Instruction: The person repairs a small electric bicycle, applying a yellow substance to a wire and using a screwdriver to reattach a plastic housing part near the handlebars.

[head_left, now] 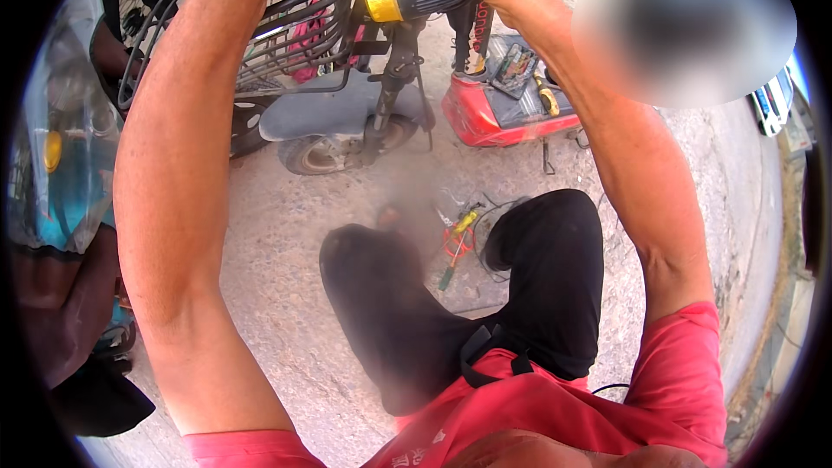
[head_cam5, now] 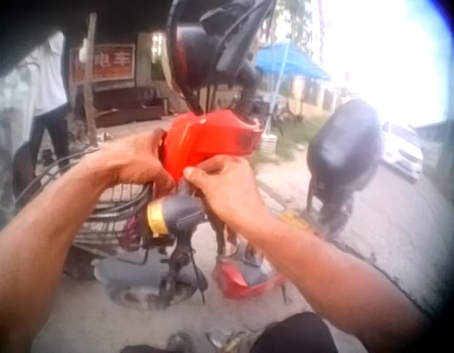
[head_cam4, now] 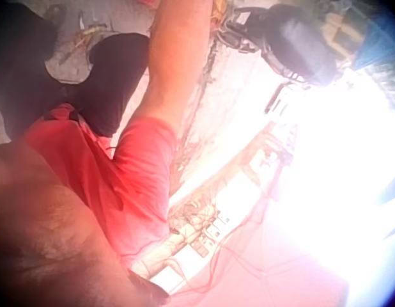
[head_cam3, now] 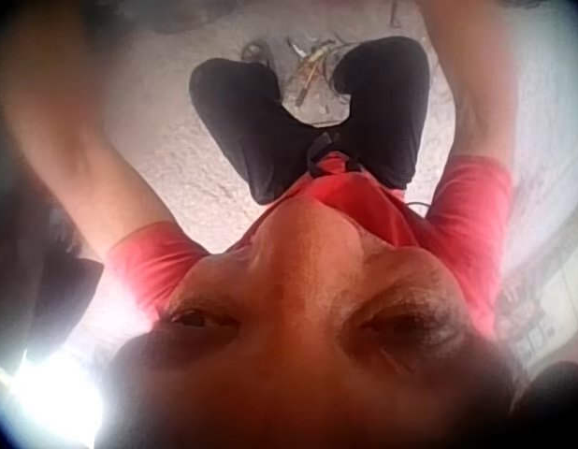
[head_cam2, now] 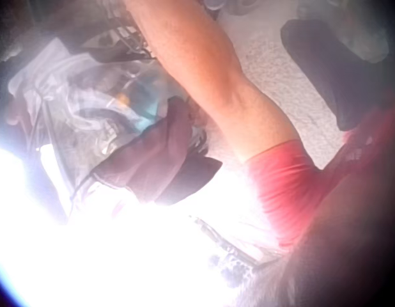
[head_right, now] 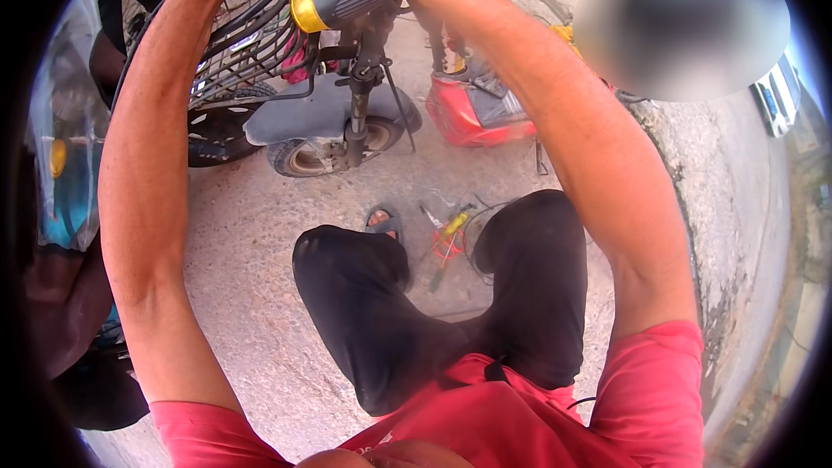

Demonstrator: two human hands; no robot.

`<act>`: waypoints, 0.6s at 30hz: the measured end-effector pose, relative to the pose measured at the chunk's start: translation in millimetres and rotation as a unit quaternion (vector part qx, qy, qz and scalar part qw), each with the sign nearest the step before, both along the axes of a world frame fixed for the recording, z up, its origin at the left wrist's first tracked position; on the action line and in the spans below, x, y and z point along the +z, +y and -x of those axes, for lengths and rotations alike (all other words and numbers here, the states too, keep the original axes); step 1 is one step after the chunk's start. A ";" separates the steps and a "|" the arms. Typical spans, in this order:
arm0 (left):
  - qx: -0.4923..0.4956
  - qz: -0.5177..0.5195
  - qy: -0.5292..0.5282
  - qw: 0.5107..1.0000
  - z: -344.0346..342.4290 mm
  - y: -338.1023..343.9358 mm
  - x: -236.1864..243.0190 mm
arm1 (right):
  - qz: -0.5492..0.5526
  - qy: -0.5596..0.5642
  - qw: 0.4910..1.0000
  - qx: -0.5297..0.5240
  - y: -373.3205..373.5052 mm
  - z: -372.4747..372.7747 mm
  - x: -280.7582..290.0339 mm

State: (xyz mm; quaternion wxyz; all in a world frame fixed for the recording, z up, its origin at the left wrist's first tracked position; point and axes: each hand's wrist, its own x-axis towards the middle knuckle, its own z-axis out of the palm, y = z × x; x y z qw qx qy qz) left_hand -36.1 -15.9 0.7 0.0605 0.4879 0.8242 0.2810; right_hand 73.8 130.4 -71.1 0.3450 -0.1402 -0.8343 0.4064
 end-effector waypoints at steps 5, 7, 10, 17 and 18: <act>0.017 -0.036 0.028 0.999 3.6 1.2 -8.3 | 0.022 -0.003 1.000 -0.012 -5.1 -0.9 0.7; 0.015 -0.024 0.027 0.999 10.6 5.4 -9.8 | 0.004 -0.021 1.000 -0.016 -12.3 -7.4 6.9; -0.049 0.008 -0.019 0.999 8.2 1.5 0.6 | -0.057 -0.014 0.998 -0.029 -4.2 0.7 1.2; -0.019 -0.022 0.007 1.000 11.1 4.7 -8.9 | -0.073 -0.009 0.997 -0.026 -6.7 -1.2 2.8; -0.021 -0.022 0.001 1.000 14.5 6.1 -10.2 | -0.062 -0.010 0.998 -0.023 -10.5 -5.1 5.9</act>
